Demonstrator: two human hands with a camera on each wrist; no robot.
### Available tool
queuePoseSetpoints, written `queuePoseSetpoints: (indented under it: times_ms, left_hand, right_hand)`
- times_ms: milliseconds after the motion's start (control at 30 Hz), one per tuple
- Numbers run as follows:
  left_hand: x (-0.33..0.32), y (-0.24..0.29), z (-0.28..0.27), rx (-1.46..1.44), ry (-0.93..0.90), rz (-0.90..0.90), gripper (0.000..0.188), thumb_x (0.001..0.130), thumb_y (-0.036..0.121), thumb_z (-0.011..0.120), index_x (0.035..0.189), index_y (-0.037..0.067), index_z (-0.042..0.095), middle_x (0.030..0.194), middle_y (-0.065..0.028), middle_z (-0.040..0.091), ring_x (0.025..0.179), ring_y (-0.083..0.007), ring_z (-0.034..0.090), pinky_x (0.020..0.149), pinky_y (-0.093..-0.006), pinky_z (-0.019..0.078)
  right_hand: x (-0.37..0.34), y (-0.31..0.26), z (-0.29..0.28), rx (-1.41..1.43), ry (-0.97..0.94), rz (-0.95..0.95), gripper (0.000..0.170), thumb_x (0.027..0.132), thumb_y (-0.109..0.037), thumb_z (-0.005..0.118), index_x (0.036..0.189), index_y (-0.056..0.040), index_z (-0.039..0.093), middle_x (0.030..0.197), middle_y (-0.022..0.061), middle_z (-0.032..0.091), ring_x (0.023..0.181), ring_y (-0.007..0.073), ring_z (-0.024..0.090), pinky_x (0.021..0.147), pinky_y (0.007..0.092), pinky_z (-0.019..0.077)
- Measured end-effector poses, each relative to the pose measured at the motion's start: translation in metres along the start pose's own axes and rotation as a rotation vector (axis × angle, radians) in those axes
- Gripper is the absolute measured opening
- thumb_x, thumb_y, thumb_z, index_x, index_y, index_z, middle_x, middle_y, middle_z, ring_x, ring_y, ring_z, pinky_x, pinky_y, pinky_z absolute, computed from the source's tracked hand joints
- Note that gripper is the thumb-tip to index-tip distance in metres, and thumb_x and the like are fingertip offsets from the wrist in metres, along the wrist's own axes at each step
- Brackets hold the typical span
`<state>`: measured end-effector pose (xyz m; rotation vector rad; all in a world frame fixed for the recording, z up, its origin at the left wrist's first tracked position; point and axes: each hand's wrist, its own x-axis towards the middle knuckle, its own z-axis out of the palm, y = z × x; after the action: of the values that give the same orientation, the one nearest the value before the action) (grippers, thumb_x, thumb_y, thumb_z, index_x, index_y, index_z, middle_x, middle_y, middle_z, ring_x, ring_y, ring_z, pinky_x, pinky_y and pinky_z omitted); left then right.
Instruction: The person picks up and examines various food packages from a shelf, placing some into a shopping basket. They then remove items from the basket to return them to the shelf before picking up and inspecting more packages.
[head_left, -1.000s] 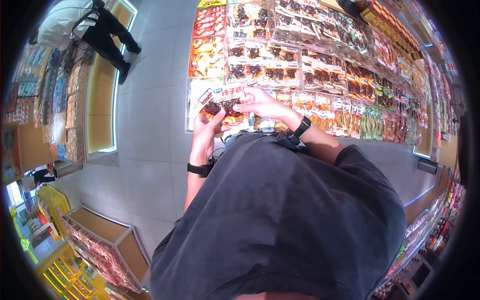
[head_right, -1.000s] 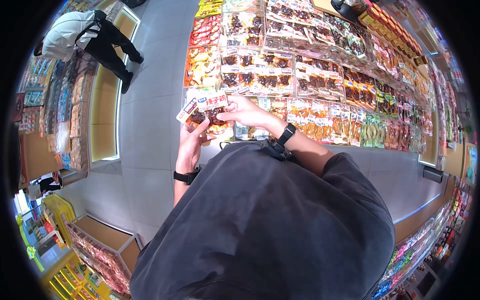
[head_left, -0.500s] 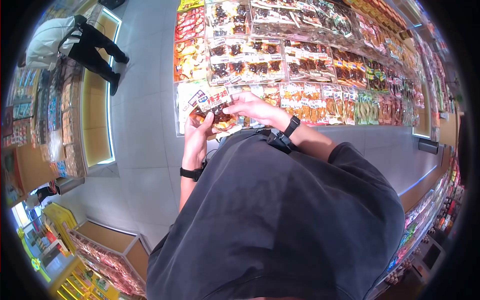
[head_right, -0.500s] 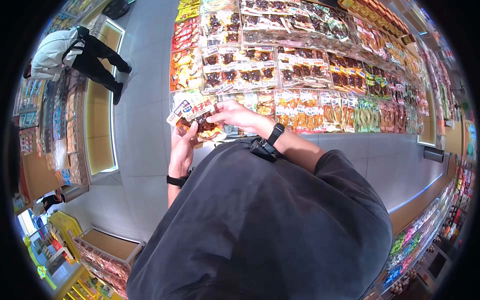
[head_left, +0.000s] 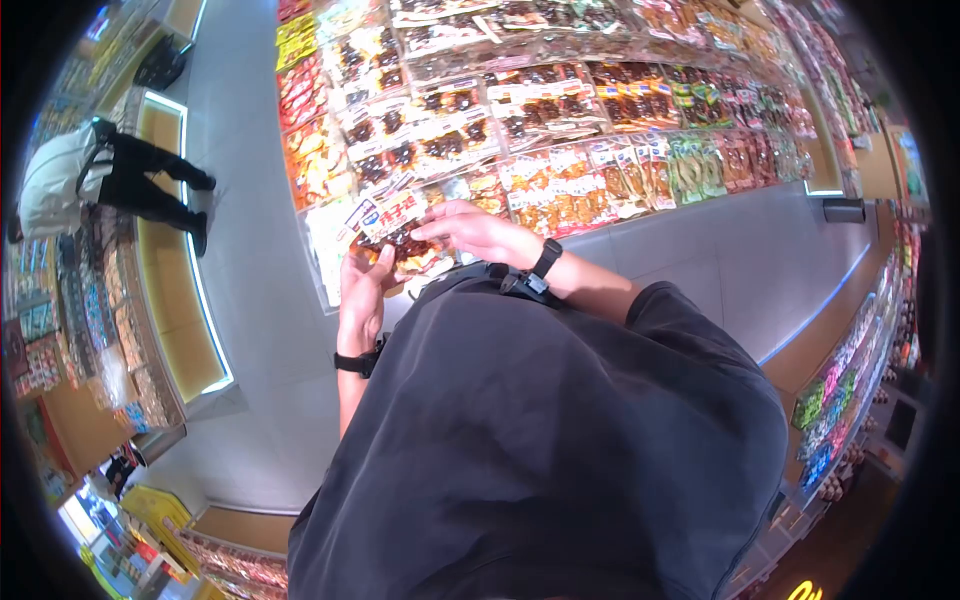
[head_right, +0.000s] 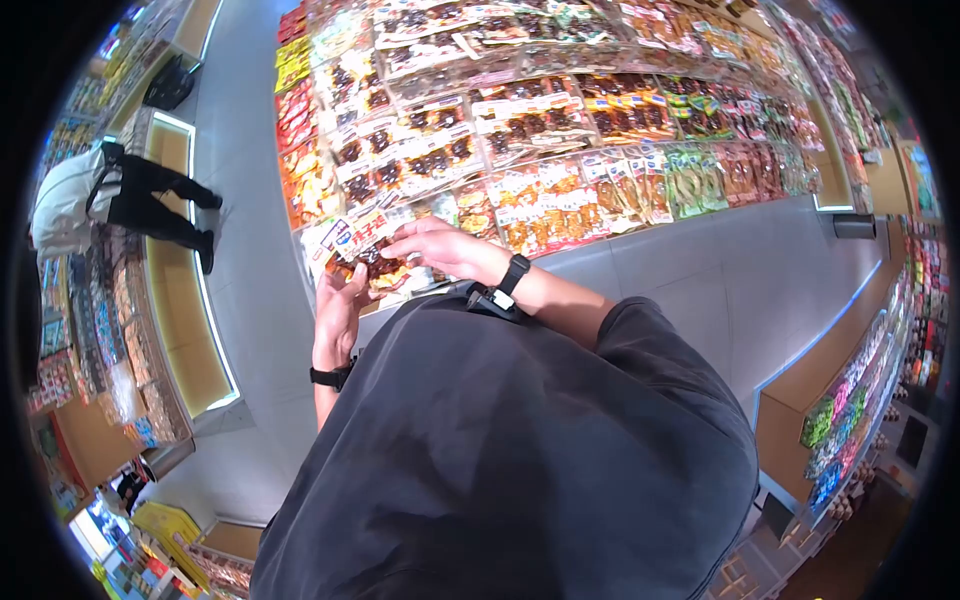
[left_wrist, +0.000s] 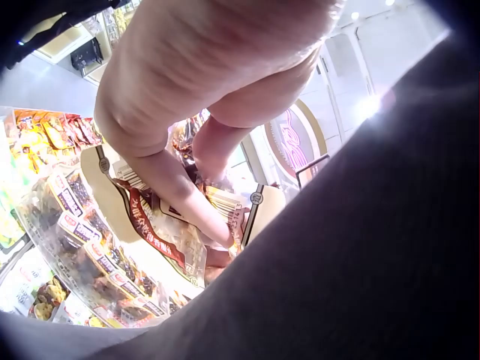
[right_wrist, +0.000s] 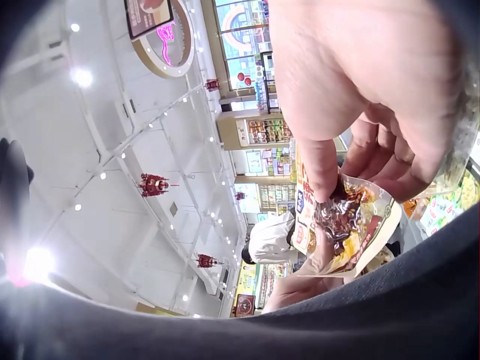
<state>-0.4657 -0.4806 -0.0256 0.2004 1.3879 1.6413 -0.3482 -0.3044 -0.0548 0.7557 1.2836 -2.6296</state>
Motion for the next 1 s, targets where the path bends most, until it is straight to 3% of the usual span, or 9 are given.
queuePoseSetpoints:
  times_ms: [67, 200, 433, 833, 1000]
  left_hand:
    - [0.005, 0.004, 0.011, 0.030, 0.002, -0.036, 0.034, 0.098, -0.001, 0.055, 0.132, -0.001, 0.049, 0.118, -0.0142, 0.064, 0.095, -0.0226, 0.070, 0.073, -0.0330, 0.0641]
    - [0.013, 0.001, 0.023, 0.061, -0.033, -0.057, 0.031, 0.098, 0.000, 0.055, 0.129, -0.001, 0.051, 0.115, -0.0142, 0.065, 0.090, -0.0227, 0.071, 0.069, -0.0332, 0.0638]
    - [0.025, -0.011, 0.049, 0.097, 0.027, -0.136, 0.028, 0.098, 0.002, 0.058, 0.125, -0.001, 0.053, 0.109, -0.0118, 0.068, 0.079, -0.0194, 0.071, 0.061, -0.0289, 0.0614]
    - [0.020, -0.026, 0.070, 0.038, 0.034, -0.145, 0.027, 0.098, 0.002, 0.058, 0.124, 0.000, 0.051, 0.109, -0.0127, 0.067, 0.079, -0.0214, 0.072, 0.061, -0.0295, 0.0611]
    - [0.015, -0.027, 0.071, 0.011, 0.056, -0.118, 0.017, 0.097, 0.001, 0.059, 0.114, -0.004, 0.060, 0.099, -0.0111, 0.070, 0.068, -0.0166, 0.070, 0.058, -0.0269, 0.0601]
  right_hand:
    - [-0.010, -0.009, -0.003, 0.021, 0.050, 0.011, 0.022, 0.088, -0.018, 0.076, 0.106, -0.0071, 0.070, 0.104, -0.0005, 0.068, 0.099, 0.0093, 0.059, 0.084, 0.0268, 0.0412]
    - [-0.012, 0.001, -0.024, 0.254, -0.064, -0.031, 0.018, 0.092, -0.011, 0.071, 0.107, -0.0006, 0.069, 0.104, 0.0057, 0.071, 0.098, 0.0129, 0.066, 0.086, 0.0274, 0.0511]
    - [-0.029, 0.001, -0.049, 0.343, -0.050, -0.029, 0.018, 0.095, -0.013, 0.066, 0.109, -0.0019, 0.068, 0.103, 0.0040, 0.071, 0.092, 0.0101, 0.065, 0.079, 0.0259, 0.0500]
    - [-0.035, 0.019, -0.071, 0.445, -0.095, 0.005, 0.024, 0.094, -0.016, 0.068, 0.112, 0.0003, 0.068, 0.107, 0.0047, 0.070, 0.094, 0.0122, 0.066, 0.084, 0.0282, 0.0512]
    - [-0.037, 0.019, -0.069, 0.411, -0.061, -0.001, 0.023, 0.095, -0.017, 0.068, 0.111, 0.0000, 0.068, 0.106, 0.0041, 0.069, 0.095, 0.0118, 0.065, 0.084, 0.0278, 0.0510]
